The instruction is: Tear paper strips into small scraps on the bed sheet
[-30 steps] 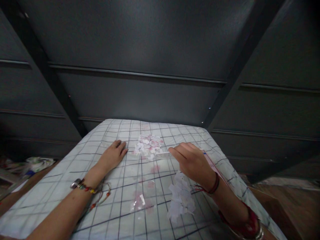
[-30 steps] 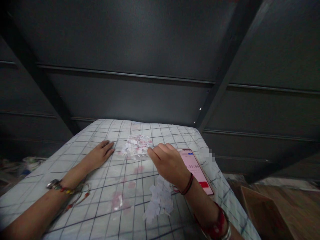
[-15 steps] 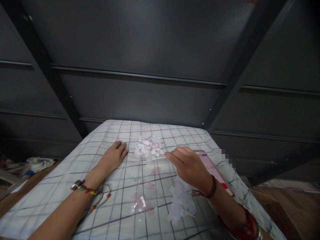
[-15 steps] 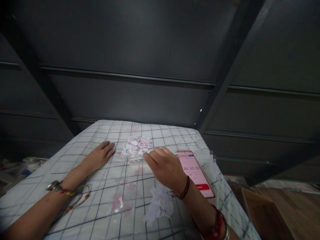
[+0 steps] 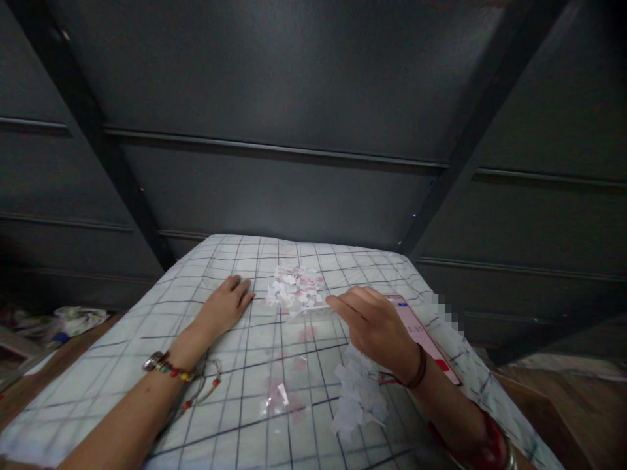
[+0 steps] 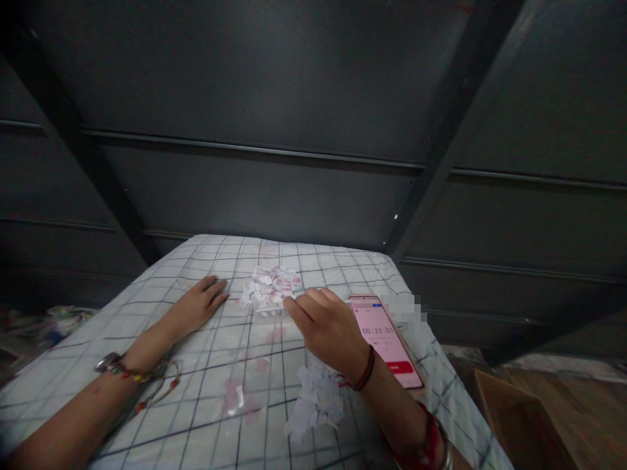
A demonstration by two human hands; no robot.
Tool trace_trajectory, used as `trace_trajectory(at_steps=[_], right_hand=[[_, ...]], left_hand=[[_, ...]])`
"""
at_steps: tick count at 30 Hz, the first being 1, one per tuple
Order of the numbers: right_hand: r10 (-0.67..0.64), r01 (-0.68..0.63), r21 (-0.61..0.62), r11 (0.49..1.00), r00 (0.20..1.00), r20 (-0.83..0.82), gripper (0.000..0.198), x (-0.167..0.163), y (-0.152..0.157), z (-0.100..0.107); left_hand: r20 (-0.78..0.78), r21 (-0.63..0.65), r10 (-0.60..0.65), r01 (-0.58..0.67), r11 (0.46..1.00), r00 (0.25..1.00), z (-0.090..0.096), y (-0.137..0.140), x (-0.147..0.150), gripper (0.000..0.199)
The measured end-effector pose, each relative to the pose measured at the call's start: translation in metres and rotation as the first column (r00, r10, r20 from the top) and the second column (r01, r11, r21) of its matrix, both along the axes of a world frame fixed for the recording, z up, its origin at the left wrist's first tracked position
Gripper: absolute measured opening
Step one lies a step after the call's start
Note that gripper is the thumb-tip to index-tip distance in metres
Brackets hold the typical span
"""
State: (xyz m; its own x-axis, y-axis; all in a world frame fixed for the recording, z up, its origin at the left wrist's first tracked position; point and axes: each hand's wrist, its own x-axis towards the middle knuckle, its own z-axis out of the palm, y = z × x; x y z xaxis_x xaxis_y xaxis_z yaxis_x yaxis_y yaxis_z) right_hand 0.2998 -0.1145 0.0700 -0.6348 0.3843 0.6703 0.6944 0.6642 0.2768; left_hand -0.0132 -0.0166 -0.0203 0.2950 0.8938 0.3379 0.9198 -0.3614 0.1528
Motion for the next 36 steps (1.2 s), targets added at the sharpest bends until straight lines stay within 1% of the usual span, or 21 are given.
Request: trace_trajectory(at_steps=[4,9,11,13,18,22,24,29,32,34,36], right_hand=[[-0.077,0.077,-0.007,0.997,0.996,0.036,0.033,0.002,0.004,-0.002],[-0.177,0.177,0.017,0.984,0.982,0.072,0.034,0.01,0.004,0.006],[-0.189,0.187,0.029,0.982,0.98,0.062,0.036,0.012,0.004,0.007],[-0.163,0.162,0.03,0.986,0.986,0.039,0.036,0.011,0.005,0.006],[-0.049,0.049,0.016,0.999,0.999,0.013,0.032,0.003,0.008,-0.003],[-0.025,0.024,-0.068,0.997,1.0,-0.011,0.035,0.006,0.006,0.0],[-0.011,0.008,-0.09,0.996,0.999,-0.038,0.037,0.008,0.005,0.002],[0.009,-0.014,-0.068,0.998,0.998,-0.07,0.034,0.004,0.005,-0.003],[0.065,-0.07,-0.1,0.993,0.997,-0.051,0.035,0.005,0.005,-0.002],[0.097,-0.105,-0.12,0.987,0.993,-0.069,0.037,0.007,0.004,0.0],[0.084,-0.096,-0.107,0.99,0.991,-0.107,0.037,0.008,0.003,0.001]], left_hand=[[0.003,-0.003,-0.011,0.011,1.0,1.0,0.001,0.0,0.0,0.042],[0.008,-0.012,0.001,-0.001,1.0,1.0,0.001,0.0,0.0,0.041],[0.01,-0.017,0.01,-0.01,1.0,1.0,0.001,-0.001,0.0,0.042],[0.012,-0.019,0.01,-0.01,1.0,1.0,0.001,-0.001,0.001,0.044],[0.005,-0.021,0.001,-0.001,1.0,1.0,0.0,0.001,0.0,0.045],[-0.01,-0.03,0.009,-0.01,1.0,1.0,0.001,0.001,0.0,0.047],[-0.006,-0.035,0.015,-0.015,0.999,1.0,0.002,0.0,0.001,0.047],[-0.008,-0.031,0.003,-0.004,1.0,1.0,0.003,-0.001,0.001,0.046],[-0.018,-0.031,-0.003,0.003,1.0,1.0,0.002,0.0,0.0,0.047],[-0.025,-0.034,-0.009,0.008,0.999,1.0,0.001,0.0,0.0,0.047],[-0.026,-0.032,-0.006,0.005,0.999,1.0,0.002,0.0,0.0,0.046]])
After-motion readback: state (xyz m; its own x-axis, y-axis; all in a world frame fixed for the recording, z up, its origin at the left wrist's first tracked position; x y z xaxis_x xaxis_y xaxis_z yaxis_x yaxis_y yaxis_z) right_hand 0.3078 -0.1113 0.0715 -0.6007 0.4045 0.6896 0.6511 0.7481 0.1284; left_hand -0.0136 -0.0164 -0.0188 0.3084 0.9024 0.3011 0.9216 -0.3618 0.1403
